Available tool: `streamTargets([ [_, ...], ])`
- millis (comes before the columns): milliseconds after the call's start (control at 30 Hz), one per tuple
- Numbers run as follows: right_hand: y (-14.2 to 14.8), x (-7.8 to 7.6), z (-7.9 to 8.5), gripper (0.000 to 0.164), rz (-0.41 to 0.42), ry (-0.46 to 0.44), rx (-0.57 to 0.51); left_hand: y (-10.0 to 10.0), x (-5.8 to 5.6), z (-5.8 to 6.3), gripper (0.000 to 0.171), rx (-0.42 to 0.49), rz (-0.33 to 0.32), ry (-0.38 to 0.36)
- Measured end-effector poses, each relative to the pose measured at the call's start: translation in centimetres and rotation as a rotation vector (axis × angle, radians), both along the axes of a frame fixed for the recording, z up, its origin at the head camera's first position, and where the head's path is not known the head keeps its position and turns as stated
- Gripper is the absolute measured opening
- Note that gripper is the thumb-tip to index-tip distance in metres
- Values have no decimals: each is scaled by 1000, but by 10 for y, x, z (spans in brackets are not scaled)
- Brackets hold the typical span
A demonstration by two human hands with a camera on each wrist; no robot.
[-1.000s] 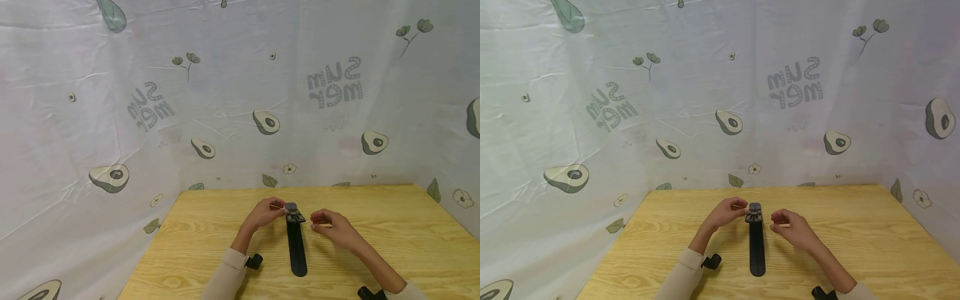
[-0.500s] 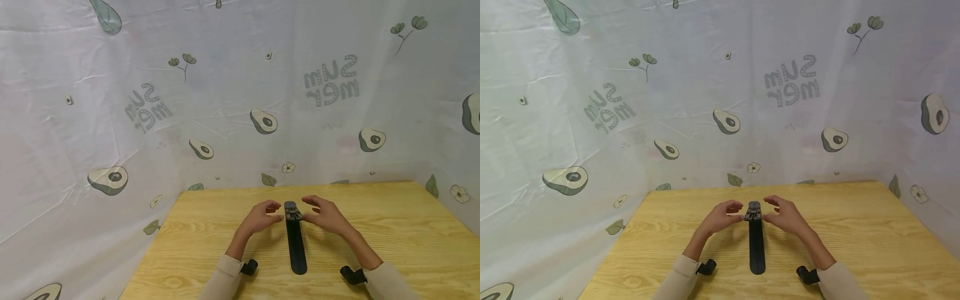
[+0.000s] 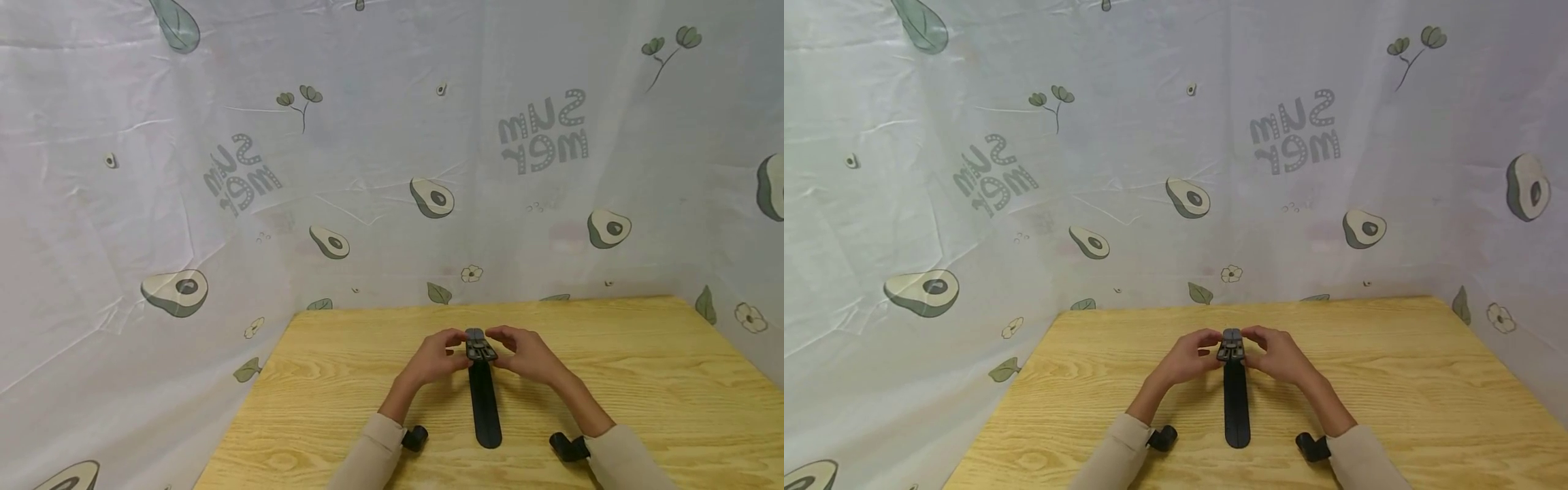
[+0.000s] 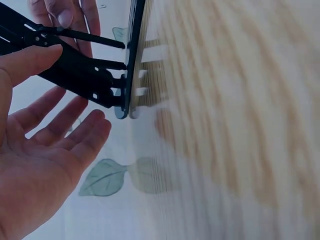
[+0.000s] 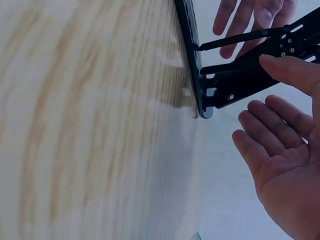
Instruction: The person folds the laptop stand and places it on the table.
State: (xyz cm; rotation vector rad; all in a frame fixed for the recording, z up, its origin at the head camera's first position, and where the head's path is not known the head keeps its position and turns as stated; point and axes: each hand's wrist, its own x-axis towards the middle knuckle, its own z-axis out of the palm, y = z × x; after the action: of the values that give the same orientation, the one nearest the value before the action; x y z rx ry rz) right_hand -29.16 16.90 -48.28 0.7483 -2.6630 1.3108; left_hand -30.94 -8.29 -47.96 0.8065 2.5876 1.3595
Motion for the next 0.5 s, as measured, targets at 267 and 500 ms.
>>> streamTargets([
  [267, -3, -1, 3, 43, 40, 20, 11, 3, -1, 0, 38, -14, 11, 24],
  [500, -6, 1, 5, 32, 15, 46, 24, 5, -2, 0, 33, 10, 14, 37],
])
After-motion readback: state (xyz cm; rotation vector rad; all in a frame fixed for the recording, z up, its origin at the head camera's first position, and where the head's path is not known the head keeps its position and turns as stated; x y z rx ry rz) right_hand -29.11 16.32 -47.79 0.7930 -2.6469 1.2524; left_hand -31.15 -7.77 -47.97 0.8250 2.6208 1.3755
